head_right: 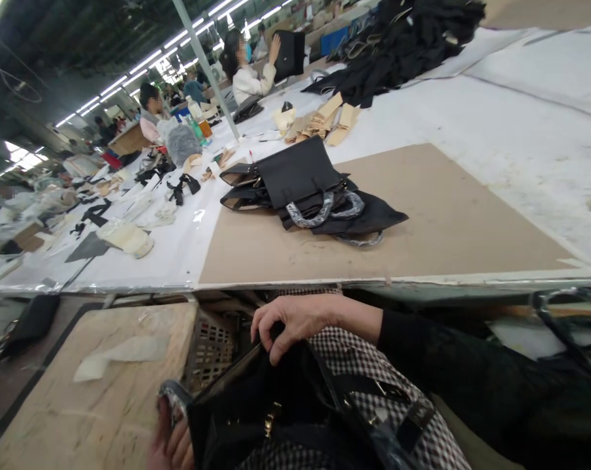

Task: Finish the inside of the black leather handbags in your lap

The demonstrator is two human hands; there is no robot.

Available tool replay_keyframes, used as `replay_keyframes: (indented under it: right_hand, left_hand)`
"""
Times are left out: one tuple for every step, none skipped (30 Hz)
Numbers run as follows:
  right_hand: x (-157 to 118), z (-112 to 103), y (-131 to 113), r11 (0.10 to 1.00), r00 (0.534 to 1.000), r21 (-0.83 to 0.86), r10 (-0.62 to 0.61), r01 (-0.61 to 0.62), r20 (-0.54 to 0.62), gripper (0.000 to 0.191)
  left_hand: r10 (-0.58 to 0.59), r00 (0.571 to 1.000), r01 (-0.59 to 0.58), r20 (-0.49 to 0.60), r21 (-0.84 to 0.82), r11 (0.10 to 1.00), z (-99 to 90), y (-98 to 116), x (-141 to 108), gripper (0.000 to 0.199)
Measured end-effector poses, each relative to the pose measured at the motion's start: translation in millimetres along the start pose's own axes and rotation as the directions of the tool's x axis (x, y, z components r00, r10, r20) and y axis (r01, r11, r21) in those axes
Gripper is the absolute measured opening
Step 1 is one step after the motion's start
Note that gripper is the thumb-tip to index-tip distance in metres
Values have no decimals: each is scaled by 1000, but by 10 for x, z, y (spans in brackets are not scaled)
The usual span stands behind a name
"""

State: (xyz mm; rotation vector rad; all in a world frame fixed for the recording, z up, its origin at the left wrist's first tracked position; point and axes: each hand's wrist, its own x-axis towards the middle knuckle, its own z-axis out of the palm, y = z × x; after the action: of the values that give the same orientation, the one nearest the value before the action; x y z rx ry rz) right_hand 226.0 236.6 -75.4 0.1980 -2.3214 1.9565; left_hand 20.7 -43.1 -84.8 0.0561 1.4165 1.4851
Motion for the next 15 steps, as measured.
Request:
replay_keyframes:
  right_hand:
    - [42,24,52,1000,998,1,28,-28,-49,22]
    - [74,55,101,998,992,-4,61,-62,-111,23]
    - [96,92,142,995,979,-13,96,-100,-179,22]
    - [111,133,174,991,963,-18,124,-132,-239,22]
    - [122,174,194,988,946,-17,145,-156,-290,21]
    - [131,213,202,985,931,-11,160,-173,-329,20]
    - [141,247,201,982,918,-3,173,-186,-356,21]
    - [154,276,191,980,909,4,185,-198,-372,21]
    - [169,298,175,978,904,10,195,-207,-382,21]
    - [185,315,158,977,900,12,202,-214,-387,21]
    - [201,326,140,975,897,11,206,-220,-390,21]
    - [213,333,123,975,897,10,208,-222,-390,21]
    - [219,335,110,976,898,11,207,-220,-388,21]
    - [217,333,101,977,900,16,204,-215,-385,21]
    - [205,327,97,978,903,24,201,-207,-380,21]
  left_hand:
    - [34,998,-36,-60,-30,999,-34,22,15,31]
    - [79,990,-84,-120,-35,996,-66,57,25,33]
    - [142,974,-144,-179,2,990,-94,104,21,37]
    - [231,944,-218,-235,81,973,-114,161,1,42]
    - [349,895,-305,-276,192,933,-121,225,-40,49]
    - [482,827,-391,-290,320,863,-109,290,-101,54]
    - [609,748,-466,-265,443,766,-73,353,-176,57]
    - [708,678,-534,-199,529,660,-8,409,-258,54]
    - [763,635,-581,-117,578,573,85,457,-338,48]
    - [777,629,-612,-25,599,516,204,496,-405,43]
    - [753,655,-619,71,621,480,341,529,-452,41]
    - [696,702,-590,154,673,446,486,556,-473,44]
    - [612,760,-536,218,742,401,629,579,-469,45]
    - [513,820,-472,254,807,355,756,601,-440,41]
    - [410,873,-408,263,856,318,861,620,-394,35]
